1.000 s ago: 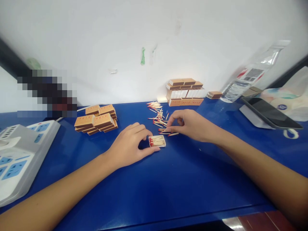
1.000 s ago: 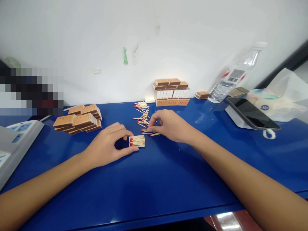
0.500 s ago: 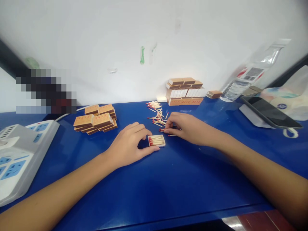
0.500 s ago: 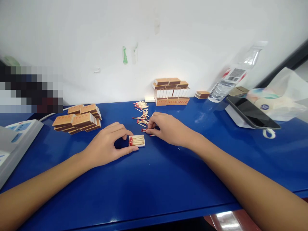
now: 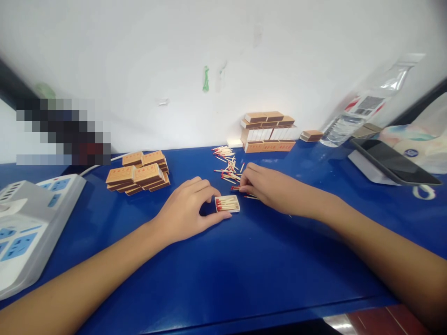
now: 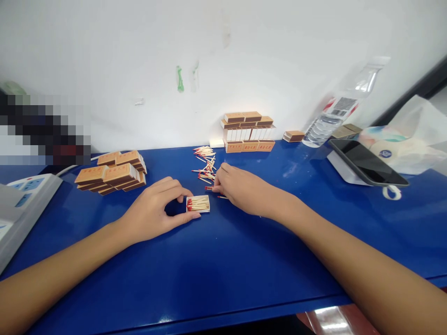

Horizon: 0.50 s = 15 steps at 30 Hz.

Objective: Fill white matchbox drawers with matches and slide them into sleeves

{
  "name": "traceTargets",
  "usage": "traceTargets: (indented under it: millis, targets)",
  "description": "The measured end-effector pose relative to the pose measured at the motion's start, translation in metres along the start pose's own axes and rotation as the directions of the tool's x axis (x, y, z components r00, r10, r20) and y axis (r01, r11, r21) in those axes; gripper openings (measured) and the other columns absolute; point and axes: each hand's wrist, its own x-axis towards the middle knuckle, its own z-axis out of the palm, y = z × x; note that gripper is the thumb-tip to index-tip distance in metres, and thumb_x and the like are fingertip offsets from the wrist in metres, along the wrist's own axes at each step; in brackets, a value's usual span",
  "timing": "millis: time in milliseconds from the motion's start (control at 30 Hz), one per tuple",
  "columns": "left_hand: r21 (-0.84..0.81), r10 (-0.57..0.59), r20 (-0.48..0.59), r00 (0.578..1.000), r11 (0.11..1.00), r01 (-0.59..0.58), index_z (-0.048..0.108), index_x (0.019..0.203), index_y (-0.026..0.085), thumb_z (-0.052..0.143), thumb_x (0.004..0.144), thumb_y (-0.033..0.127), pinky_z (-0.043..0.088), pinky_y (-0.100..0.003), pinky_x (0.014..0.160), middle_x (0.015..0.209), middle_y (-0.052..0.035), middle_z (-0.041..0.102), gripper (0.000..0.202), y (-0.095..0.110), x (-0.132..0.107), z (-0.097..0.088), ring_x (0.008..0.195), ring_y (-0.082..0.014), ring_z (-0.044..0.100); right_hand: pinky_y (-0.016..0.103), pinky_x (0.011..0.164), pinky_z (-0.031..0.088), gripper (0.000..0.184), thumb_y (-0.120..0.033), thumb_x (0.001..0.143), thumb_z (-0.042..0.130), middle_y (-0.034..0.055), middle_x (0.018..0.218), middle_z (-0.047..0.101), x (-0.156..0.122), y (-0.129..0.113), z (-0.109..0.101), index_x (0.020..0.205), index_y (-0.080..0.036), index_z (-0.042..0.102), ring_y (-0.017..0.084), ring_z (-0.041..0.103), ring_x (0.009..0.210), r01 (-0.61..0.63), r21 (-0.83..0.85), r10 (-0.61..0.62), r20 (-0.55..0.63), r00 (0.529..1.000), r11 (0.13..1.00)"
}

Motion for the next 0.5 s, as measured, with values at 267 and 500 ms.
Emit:
traceTargets:
  millis: [267, 500]
  targets:
    - [0.015, 0.017, 0.001, 1.0, 1.0, -0.017, 0.07, 0.101, 0.016, 0.075, 0.094, 0.051, 0.047, -0.037, 0.078, 0.086, -0.0038, 0.065, 0.036, 0.0, 0.0, 0.001, 0.082, -0.0218, 0.058, 0.034, 0.076, 0.05, 0.018, -0.027, 0.109, 0.049, 0.0083, 0.103, 0.066, -0.01, -0.033, 0.01, 0.098, -0.019, 0.062, 0.021, 0.064, 0.087, 0.149, -0.019, -0.15, -0.058, 0.987, 0.989]
    - [0.019, 0.016, 0.0, 1.0, 1.0, -0.016, 0.07, 0.1, 0.017, 0.073, 0.095, 0.052, 0.047, -0.036, 0.077, 0.086, -0.0032, 0.065, 0.036, 0.001, 0.001, 0.0, 0.081, -0.0209, 0.058, 0.032, 0.074, 0.048, 0.015, -0.032, 0.105, 0.062, 0.0069, 0.108, 0.067, -0.008, -0.028, 0.009, 0.1, -0.02, 0.068, 0.019, 0.066, 0.085, 0.132, -0.015, -0.133, -0.082, 0.988, 0.991]
